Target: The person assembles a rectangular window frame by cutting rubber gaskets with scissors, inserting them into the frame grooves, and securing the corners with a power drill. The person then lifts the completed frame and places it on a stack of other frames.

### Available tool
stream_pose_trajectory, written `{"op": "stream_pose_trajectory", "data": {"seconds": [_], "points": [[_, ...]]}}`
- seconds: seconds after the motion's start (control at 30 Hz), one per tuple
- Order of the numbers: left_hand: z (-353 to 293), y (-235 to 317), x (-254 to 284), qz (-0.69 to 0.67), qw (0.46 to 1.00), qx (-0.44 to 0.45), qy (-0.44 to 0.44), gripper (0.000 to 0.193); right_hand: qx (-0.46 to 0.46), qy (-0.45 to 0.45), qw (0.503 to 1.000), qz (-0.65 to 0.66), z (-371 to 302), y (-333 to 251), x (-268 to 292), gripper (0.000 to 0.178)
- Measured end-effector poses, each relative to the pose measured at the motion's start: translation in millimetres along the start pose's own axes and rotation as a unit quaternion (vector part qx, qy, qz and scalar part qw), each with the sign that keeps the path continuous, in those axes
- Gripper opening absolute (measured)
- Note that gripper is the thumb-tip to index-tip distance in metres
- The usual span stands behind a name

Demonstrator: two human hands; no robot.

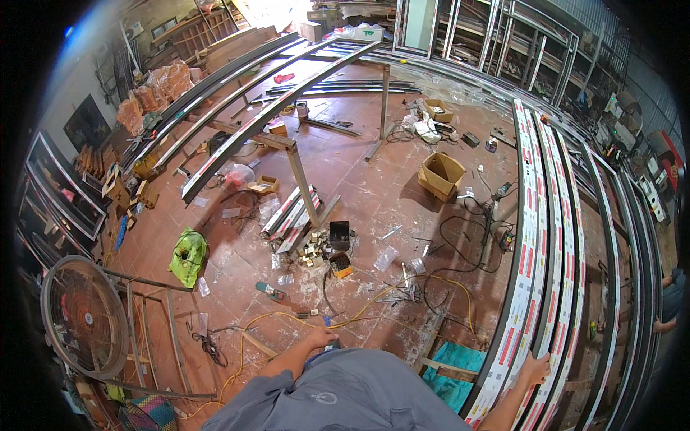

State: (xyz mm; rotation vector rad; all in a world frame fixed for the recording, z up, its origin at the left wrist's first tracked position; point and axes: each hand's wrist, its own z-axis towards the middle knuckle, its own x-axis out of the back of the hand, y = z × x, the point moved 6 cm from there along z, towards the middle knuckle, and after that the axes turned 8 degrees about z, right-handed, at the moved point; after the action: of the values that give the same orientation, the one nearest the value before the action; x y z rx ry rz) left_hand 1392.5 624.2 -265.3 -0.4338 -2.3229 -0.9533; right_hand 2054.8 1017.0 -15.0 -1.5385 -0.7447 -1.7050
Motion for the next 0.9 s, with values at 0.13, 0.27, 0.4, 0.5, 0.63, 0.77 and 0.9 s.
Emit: {"op": "stream_pose_trajectory", "data": {"seconds": [0.13,0.27,0.4,0.5,0.63,0.77,0.9], "points": [[-4.5,4.4,0.8,0.021,1.000,0.010,-0.004,0.050,-0.002,-0.004,1.000,0.009,-2.5,-1.2,5.6,0.081],[-10.5,13.6,-0.9,0.000,1.000,0.005,-0.018,0.054,0.001,0.002,1.000,0.010,0.5,2.9,4.0,0.081],[-9.1,9.8,-7.2,-0.018,0.999,0.022,-0.028,0.059,0.014,0.007,1.000,0.018,3.9,2.8,-2.8,0.081],[-9.8,10.7,-6.1,0.004,0.999,0.029,-0.039,0.063,0.019,0.008,0.999,0.024,1.3,2.6,-0.9,0.081],[-11.7,7.5,-4.7,-0.004,0.999,0.023,-0.028,0.065,0.026,0.016,0.999,0.029,-6.8,-1.8,3.9,0.081],[-9.7,17.7,-4.9,-0.017,0.997,0.052,-0.047,0.060,0.007,0.038,0.999,0.037,-12.5,8.3,18.8,0.081],[4.2,-7.7,-25.1,-0.106,0.989,0.049,-0.092,0.056,0.030,0.051,0.998,0.032,-0.9,3.7,3.4,0.094]]}}
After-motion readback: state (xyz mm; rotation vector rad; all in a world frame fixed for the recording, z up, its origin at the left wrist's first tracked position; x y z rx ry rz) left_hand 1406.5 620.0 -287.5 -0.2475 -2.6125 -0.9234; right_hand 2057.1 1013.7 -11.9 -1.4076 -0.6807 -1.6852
